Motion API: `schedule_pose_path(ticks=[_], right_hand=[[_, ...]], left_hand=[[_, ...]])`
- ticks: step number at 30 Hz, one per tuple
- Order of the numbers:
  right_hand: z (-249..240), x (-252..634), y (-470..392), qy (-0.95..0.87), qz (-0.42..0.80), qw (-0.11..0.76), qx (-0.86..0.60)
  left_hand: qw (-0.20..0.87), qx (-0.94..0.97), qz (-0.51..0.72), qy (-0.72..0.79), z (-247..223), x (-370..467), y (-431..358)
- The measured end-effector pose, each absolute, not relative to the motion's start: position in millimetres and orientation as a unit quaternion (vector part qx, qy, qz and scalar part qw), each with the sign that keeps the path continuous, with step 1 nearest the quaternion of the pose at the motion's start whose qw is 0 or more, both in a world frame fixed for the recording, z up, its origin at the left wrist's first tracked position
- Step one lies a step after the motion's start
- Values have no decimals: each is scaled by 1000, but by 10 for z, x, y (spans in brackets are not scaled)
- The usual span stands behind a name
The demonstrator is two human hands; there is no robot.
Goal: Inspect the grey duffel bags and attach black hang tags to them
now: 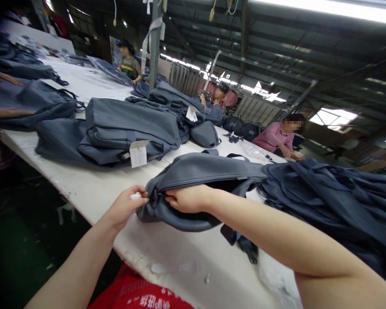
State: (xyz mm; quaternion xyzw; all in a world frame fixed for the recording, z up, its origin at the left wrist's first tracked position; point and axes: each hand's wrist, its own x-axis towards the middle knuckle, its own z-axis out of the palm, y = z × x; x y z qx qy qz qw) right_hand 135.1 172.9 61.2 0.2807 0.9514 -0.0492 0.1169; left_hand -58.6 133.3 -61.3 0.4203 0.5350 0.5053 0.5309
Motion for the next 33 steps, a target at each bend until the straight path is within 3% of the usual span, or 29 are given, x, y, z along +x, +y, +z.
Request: schedule_pose_path(ticks=[6, 9, 12, 14, 17, 25, 33], right_hand=[[599, 1455, 1654, 956, -3, 99, 276], [572, 1449, 1649, 955, 5, 105, 278], [541, 1422, 1663, 956, 9, 107, 275], [527, 1405, 1676, 956, 9, 108, 272], [514, 1394, 1679, 958, 8, 105, 268], [541, 1409, 1609, 966, -13, 63, 251], [648, 1380, 1678, 956, -113, 84, 258]], left_hand=[[515, 425, 533, 519, -668, -553, 1304], [355, 537, 510, 570, -547, -458, 1208], [131, 638, 385, 654, -395, -358, 1102], [77, 654, 306, 687, -326, -317, 1068], [94, 673, 263, 685, -306, -317, 1100], [312, 606, 424, 596, -471, -394, 1322], [262, 586, 493, 587, -514, -281, 1189]])
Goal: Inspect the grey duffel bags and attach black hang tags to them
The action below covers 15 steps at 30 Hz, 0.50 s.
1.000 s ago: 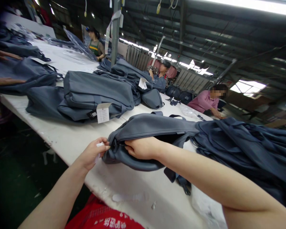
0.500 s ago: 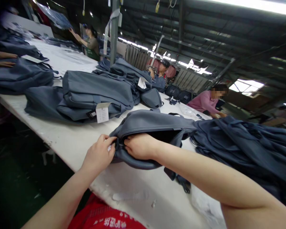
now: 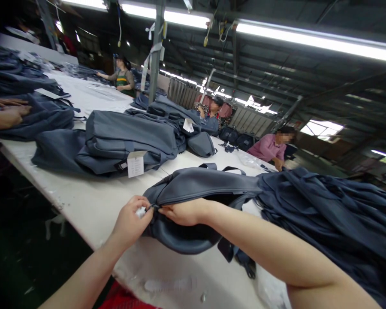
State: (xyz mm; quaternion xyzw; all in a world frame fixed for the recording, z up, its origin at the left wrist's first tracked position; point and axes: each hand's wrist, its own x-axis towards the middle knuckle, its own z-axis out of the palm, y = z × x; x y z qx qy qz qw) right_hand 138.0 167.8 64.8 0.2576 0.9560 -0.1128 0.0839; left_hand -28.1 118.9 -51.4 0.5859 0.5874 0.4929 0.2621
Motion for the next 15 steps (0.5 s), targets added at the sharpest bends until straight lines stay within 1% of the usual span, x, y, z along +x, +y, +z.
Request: schedule_pose_path(ticks=[5, 9, 12, 15], right_hand=[[668, 1333, 1770, 919, -261, 81, 284], [649, 1310, 1812, 896, -319, 92, 294], [656, 1284, 1813, 906, -293, 112, 284], [685, 1238, 1792, 936, -169, 148, 271]], left_hand=[[149, 586, 544, 582, -457, -212, 1008], [76, 617, 513, 592, -438, -196, 939], [51, 640, 483, 595, -424, -191, 926], [42, 646, 475, 596, -415, -175, 940]])
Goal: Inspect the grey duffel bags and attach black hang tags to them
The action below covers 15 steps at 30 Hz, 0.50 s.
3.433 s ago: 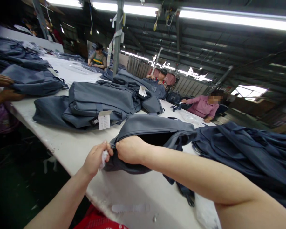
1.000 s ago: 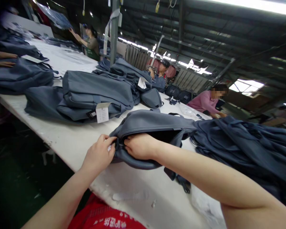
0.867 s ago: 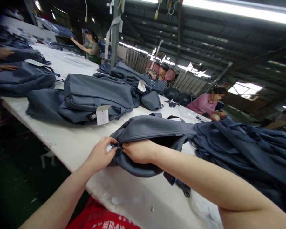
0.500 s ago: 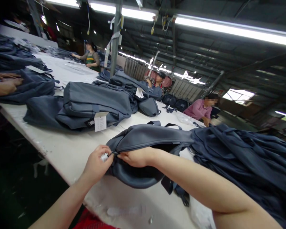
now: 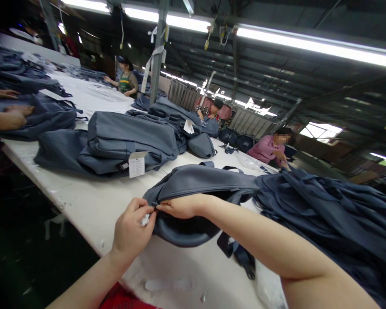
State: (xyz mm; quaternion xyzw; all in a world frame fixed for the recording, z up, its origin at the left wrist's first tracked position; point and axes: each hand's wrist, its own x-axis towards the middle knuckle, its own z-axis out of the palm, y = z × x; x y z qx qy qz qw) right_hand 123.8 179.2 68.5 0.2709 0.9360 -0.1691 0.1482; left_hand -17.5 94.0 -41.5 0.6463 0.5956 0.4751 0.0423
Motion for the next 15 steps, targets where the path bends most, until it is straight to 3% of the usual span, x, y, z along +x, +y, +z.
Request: schedule_pose_path(ticks=[3, 7, 15], right_hand=[[737, 1212, 1771, 948, -58, 178, 259], [861, 1321, 1787, 940, -65, 165, 293], [1027, 1743, 2031, 831, 70, 133, 535]], left_hand=[[36, 649, 472, 596, -412, -175, 963], [40, 646, 481, 591, -420, -255, 989], [-53, 659, 501, 559, -130, -322, 1118]])
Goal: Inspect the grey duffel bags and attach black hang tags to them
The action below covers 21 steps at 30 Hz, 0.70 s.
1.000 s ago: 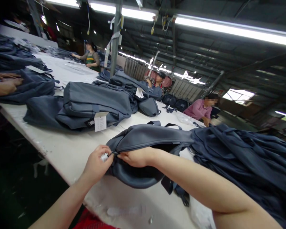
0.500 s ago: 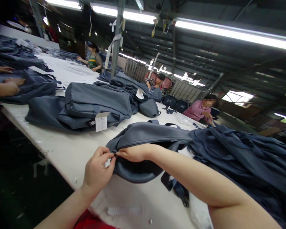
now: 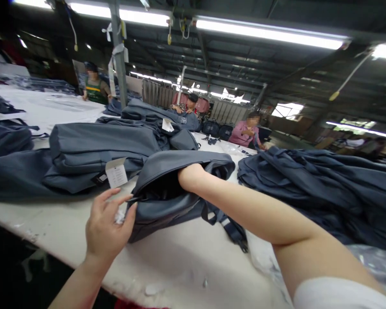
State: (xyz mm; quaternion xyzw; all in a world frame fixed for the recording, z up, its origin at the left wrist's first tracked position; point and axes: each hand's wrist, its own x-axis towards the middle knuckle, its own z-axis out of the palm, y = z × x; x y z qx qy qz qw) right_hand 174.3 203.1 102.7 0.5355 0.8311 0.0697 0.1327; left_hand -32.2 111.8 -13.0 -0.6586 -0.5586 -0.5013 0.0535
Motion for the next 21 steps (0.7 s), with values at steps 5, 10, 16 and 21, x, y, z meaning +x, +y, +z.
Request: schedule_pose_path(ticks=[5, 10, 16, 21], right_hand=[[870, 1737, 2115, 851, -42, 227, 471], [706, 1821, 1925, 839, -107, 298, 442], [722, 2030, 1933, 827, 77, 20, 556], [685, 2025, 2024, 846, -74, 147, 507]], left_hand=[[50, -760, -319, -564, 211, -117, 1408], [32, -734, -232, -637, 200, -24, 1550], [15, -764, -229, -603, 96, 53, 1453], [21, -746, -217, -629, 101, 45, 1491]])
